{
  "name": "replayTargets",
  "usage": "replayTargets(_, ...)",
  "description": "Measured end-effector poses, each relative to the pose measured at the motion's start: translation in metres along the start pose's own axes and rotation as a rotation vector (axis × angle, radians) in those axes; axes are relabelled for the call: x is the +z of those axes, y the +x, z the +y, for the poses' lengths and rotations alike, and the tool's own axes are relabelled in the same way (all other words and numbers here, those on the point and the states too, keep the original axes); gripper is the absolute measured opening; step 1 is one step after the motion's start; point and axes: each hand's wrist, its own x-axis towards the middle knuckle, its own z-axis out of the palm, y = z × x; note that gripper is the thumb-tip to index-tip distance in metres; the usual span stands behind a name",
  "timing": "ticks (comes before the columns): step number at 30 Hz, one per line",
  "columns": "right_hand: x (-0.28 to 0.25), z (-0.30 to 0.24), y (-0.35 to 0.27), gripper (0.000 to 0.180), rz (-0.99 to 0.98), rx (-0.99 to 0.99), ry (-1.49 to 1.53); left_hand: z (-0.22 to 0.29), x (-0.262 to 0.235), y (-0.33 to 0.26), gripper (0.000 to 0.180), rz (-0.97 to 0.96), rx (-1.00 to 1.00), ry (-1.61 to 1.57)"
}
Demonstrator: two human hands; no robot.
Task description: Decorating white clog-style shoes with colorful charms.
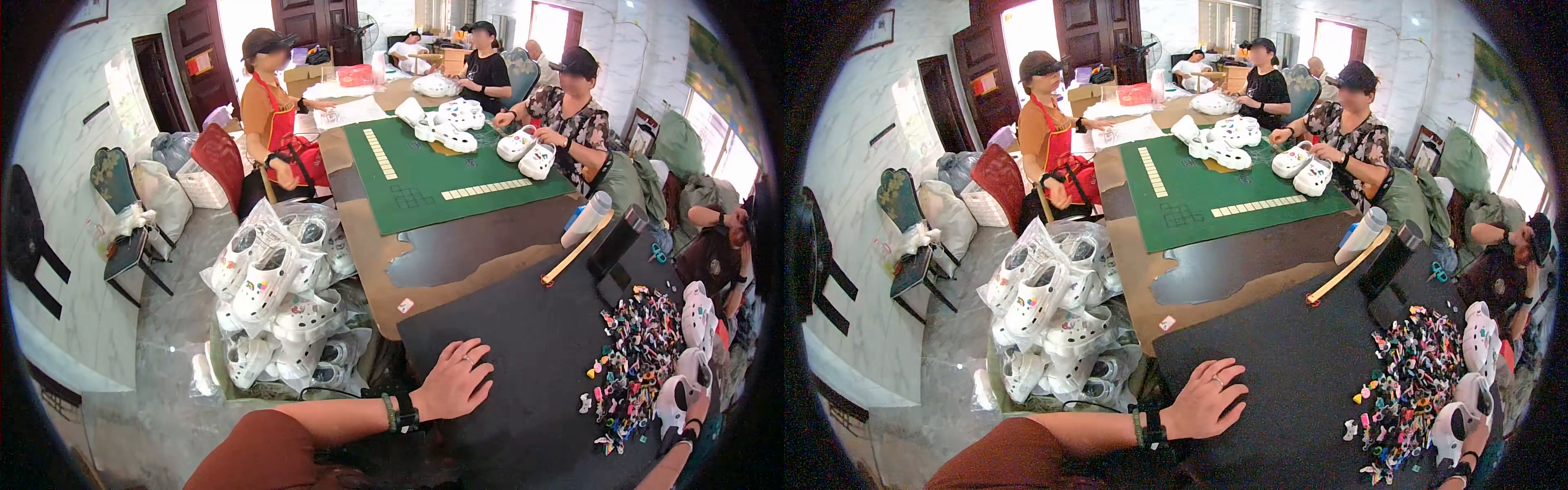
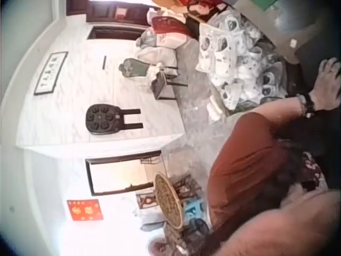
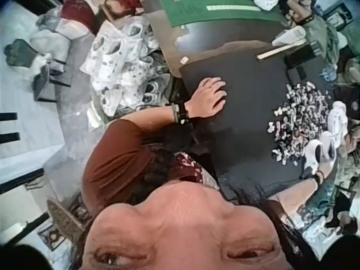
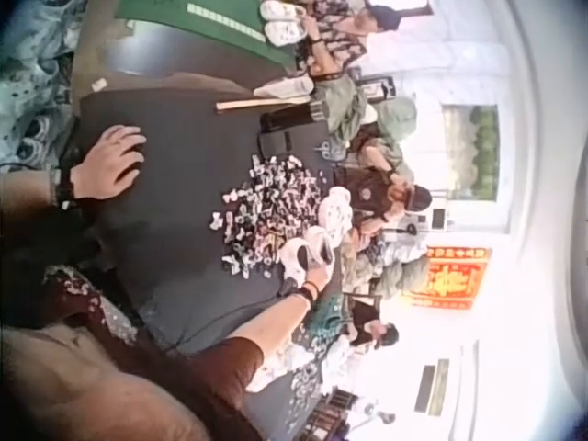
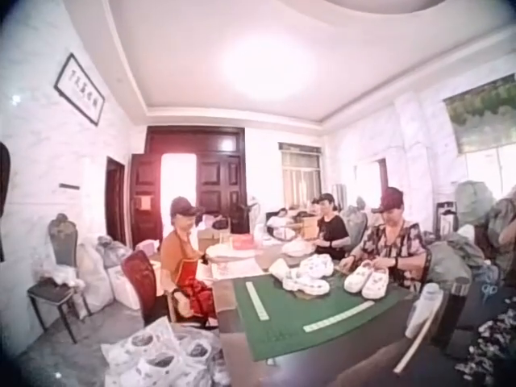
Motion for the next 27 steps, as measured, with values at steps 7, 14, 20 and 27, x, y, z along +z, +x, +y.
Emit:
replayTargets(7, -0.025, 0.076, -0.042, 0.047, 0.040, -0.072, 0.007, -0.002, 0.003, 0.012, 0.023, 0.048, 0.099, -0.075)
replayTargets(14, -0.172, 0.001, -0.196, 0.026, 0.139, -0.172, 0.137, 0.004, 0.007, 0.024, 0.018, 0.050, 0.184, 0.042)
replayTargets(20, -0.223, 0.053, -0.306, 0.027, -0.206, 0.220, -0.043, -0.012, 0.018, 0.008, 0.023, -0.013, 0.158, 0.150)
replayTargets(27, -0.190, 0.083, -0.360, 0.040, -0.087, 0.326, 0.169, -0.005, 0.027, 0.002, 0.023, -0.034, 0.151, 0.119)
